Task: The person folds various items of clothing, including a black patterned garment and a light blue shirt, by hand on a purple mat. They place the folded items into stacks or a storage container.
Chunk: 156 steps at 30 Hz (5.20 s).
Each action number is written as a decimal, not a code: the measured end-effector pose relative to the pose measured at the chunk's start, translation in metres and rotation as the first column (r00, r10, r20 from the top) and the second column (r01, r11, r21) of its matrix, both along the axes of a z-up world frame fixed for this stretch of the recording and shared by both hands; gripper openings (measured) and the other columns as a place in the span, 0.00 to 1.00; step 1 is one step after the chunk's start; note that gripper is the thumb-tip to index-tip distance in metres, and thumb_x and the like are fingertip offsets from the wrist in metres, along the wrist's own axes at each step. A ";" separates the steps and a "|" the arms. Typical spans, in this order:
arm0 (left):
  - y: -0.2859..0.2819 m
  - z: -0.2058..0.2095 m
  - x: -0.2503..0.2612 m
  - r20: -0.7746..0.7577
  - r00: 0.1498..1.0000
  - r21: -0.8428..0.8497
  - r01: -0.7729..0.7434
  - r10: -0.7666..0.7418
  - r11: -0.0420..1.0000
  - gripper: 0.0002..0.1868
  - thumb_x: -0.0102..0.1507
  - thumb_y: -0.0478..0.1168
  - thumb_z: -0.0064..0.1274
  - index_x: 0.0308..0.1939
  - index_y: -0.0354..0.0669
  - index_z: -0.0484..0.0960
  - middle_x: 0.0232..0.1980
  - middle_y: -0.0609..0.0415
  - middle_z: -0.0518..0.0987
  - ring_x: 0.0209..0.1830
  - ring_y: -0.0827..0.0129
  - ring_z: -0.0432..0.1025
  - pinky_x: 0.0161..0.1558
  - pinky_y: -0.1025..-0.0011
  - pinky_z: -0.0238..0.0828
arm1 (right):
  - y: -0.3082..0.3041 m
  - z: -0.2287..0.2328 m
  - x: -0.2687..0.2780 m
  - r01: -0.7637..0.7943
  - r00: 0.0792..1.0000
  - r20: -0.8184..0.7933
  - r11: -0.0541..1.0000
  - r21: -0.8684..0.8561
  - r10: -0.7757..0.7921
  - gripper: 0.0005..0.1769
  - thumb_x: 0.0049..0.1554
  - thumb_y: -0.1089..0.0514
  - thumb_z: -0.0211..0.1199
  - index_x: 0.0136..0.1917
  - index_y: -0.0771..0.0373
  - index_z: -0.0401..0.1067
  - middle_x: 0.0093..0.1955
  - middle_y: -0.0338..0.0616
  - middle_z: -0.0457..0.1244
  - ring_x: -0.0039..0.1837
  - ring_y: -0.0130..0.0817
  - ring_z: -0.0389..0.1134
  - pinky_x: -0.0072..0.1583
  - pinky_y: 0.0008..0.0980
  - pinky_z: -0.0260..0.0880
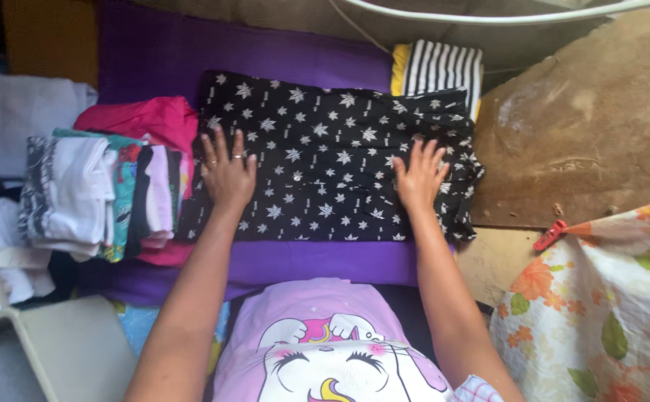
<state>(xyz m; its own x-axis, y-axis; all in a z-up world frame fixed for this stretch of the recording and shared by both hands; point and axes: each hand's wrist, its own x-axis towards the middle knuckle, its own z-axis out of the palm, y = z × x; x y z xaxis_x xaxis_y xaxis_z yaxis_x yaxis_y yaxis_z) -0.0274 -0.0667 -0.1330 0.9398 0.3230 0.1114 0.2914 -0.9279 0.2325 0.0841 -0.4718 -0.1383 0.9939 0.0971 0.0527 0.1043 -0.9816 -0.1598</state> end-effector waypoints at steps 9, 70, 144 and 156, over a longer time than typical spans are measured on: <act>-0.011 0.024 -0.049 0.046 0.948 -0.128 0.319 -0.316 0.939 0.26 0.60 0.54 0.61 0.60 0.52 0.81 0.61 0.49 0.74 0.67 0.52 0.64 0.70 0.40 0.54 | -0.002 0.035 -0.056 -0.277 0.948 -0.090 0.931 0.236 0.305 0.30 0.58 0.42 0.66 0.71 0.51 0.71 0.76 0.44 0.61 0.78 0.44 0.57 0.76 0.48 0.56; 0.024 0.086 -0.075 -0.289 0.902 -0.026 0.327 -0.320 0.945 0.13 0.56 0.41 0.61 0.44 0.46 0.82 0.47 0.48 0.79 0.54 0.51 0.74 0.51 0.46 0.69 | -0.040 0.058 -0.061 -0.155 0.985 -0.049 0.976 0.155 0.164 0.12 0.46 0.56 0.77 0.45 0.55 0.80 0.49 0.43 0.64 0.57 0.48 0.64 0.57 0.44 0.68; 0.019 0.042 -0.068 0.123 0.910 0.119 0.382 -0.395 0.916 0.08 0.63 0.35 0.55 0.46 0.43 0.82 0.45 0.48 0.73 0.48 0.52 0.72 0.45 0.57 0.73 | 0.066 0.061 -0.079 -0.498 0.860 0.228 0.847 0.186 0.455 0.15 0.51 0.51 0.74 0.50 0.56 0.78 0.46 0.42 0.62 0.51 0.44 0.65 0.51 0.41 0.67; 0.028 0.084 -0.080 0.146 0.885 0.053 0.439 -0.442 0.897 0.06 0.61 0.31 0.54 0.42 0.42 0.82 0.41 0.50 0.73 0.47 0.53 0.71 0.48 0.58 0.73 | 0.043 0.062 -0.082 -0.540 0.829 0.282 0.822 0.180 0.483 0.12 0.50 0.67 0.69 0.47 0.56 0.78 0.44 0.38 0.61 0.50 0.40 0.63 0.51 0.40 0.63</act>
